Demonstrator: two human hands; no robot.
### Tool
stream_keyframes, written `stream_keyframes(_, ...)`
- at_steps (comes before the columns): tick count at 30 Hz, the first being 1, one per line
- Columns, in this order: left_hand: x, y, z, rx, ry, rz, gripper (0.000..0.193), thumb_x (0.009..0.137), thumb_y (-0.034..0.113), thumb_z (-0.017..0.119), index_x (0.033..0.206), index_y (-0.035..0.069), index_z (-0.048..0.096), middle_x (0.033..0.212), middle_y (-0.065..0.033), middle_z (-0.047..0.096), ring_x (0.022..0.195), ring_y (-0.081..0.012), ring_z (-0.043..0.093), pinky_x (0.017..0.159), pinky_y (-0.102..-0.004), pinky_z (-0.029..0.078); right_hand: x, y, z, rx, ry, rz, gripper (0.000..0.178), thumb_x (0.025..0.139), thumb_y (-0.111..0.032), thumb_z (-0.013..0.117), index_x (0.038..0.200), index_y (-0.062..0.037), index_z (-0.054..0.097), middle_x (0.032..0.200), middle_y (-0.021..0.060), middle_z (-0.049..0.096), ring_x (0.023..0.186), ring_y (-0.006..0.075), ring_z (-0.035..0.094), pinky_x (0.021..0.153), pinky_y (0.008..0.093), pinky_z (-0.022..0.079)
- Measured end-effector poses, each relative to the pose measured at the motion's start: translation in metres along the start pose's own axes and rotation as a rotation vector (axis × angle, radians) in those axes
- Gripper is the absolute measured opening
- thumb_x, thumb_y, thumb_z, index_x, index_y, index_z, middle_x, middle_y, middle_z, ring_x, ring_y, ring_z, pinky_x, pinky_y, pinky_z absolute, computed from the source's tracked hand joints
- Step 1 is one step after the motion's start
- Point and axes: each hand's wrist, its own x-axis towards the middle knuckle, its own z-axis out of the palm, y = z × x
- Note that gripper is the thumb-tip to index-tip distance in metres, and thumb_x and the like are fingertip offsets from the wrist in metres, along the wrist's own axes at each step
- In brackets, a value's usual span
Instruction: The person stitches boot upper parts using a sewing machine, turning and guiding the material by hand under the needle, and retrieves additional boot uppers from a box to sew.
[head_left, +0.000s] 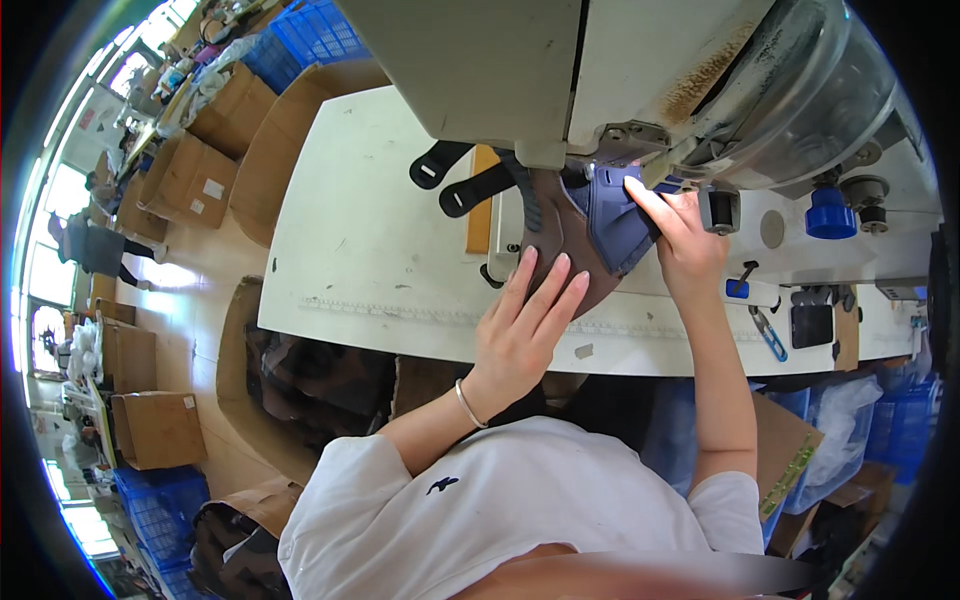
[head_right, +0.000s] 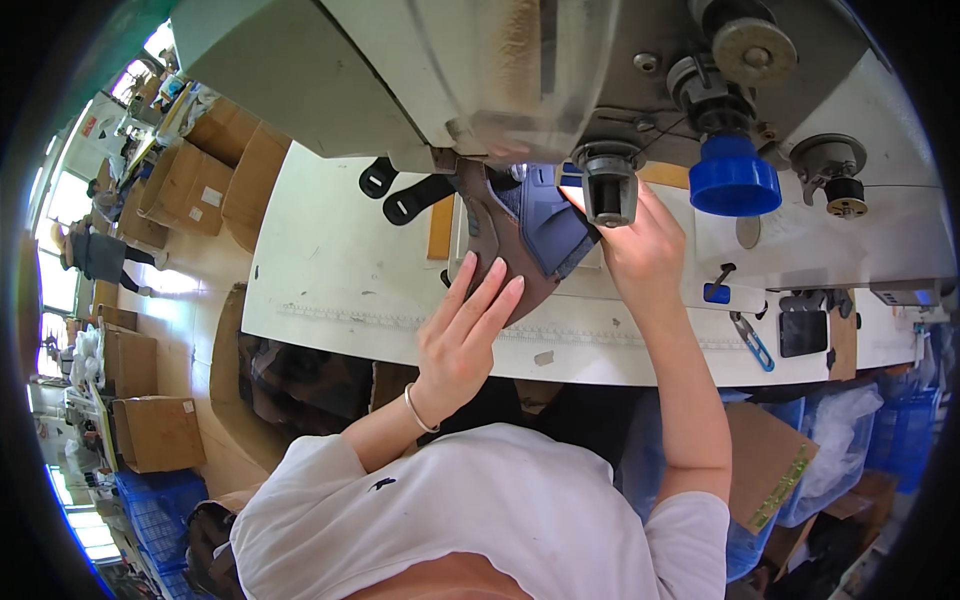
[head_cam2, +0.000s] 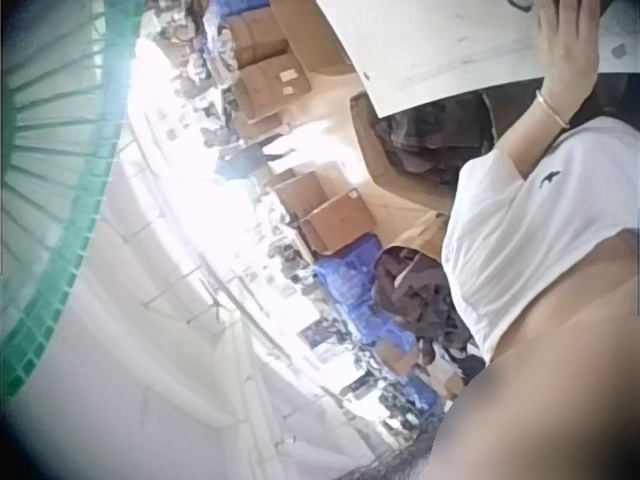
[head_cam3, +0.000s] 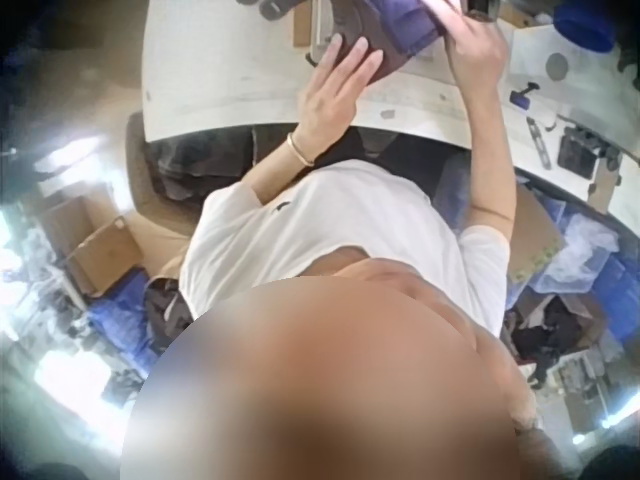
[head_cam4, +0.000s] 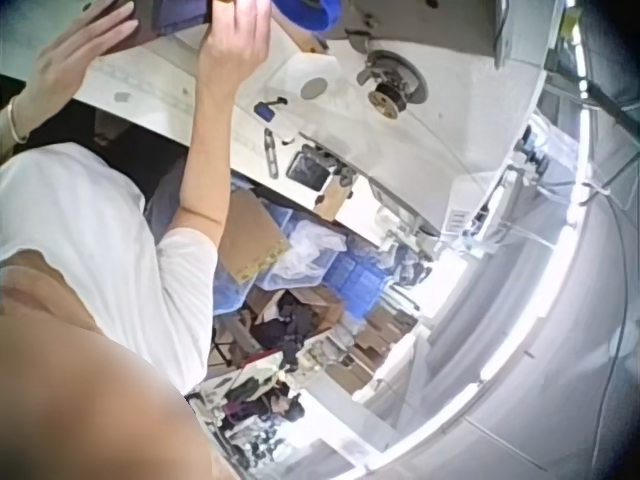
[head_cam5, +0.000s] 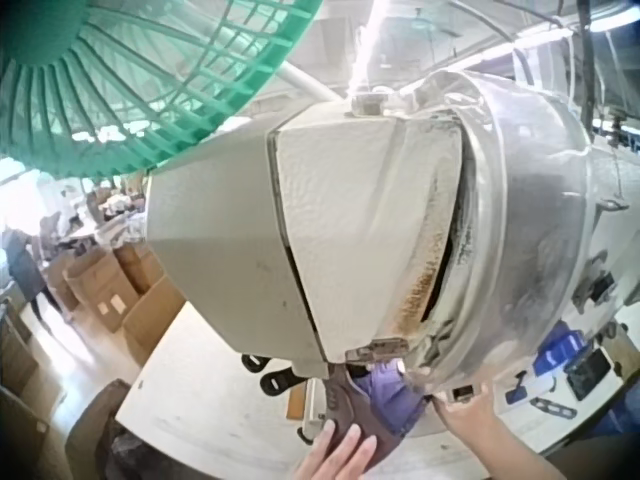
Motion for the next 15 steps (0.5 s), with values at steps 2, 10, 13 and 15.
stream_keyframes(2, 0.001, 0.001, -0.001, -0.003, 0.002, -0.019, 0.041, 0.076, -0.006, 0.059, 0.114, 0.008, 0.066, 0.12, -0.0106, 0.062, 0.116, -0.0348, 0.056, 0.083, -0.0351, 0.052, 0.001, 0.0, 0.001, -0.005, -0.015, 0.01, 0.046, 0.069, 0.005, 0.065, 0.108, -0.0185, 0.07, 0.085, 0.0038, 0.065, 0.074, 0.0176, 0.06, 0.062, 0.0267, 0.047)
stream_keyframes(10, 0.011, -0.001, -0.001, 0.018, 0.037, -0.018, 0.043, 0.075, -0.008, 0.056, 0.113, 0.009, 0.066, 0.119, -0.0097, 0.062, 0.115, -0.0326, 0.056, 0.081, -0.0339, 0.052, 0.009, 0.005, 0.002, -0.069, -0.021, -0.034, 0.016, 0.066, -0.004, 0.075, 0.081, -0.0033, 0.068, 0.083, 0.0085, 0.066, 0.08, 0.0241, 0.064, 0.062, 0.0318, 0.051)
stream_keyframes(13, 0.014, -0.002, -0.003, 0.026, 0.041, -0.019, 0.047, 0.073, -0.011, 0.055, 0.114, 0.009, 0.065, 0.118, -0.0093, 0.062, 0.114, -0.0324, 0.057, 0.079, -0.0333, 0.053, 0.01, 0.011, 0.004, -0.065, -0.011, -0.063, 0.015, 0.067, -0.006, 0.075, 0.077, -0.0018, 0.065, 0.078, 0.0078, 0.064, 0.073, 0.0231, 0.061, 0.057, 0.032, 0.049)
stream_keyframes(15, 0.016, -0.002, -0.004, 0.03, 0.035, -0.026, 0.047, 0.072, -0.011, 0.055, 0.113, 0.009, 0.066, 0.118, -0.0091, 0.063, 0.113, -0.0322, 0.058, 0.076, -0.0324, 0.053, 0.009, 0.015, 0.006, -0.07, -0.015, -0.072, 0.015, 0.066, -0.005, 0.075, 0.076, -0.0018, 0.064, 0.075, 0.0075, 0.062, 0.069, 0.0225, 0.059, 0.055, 0.0318, 0.047)
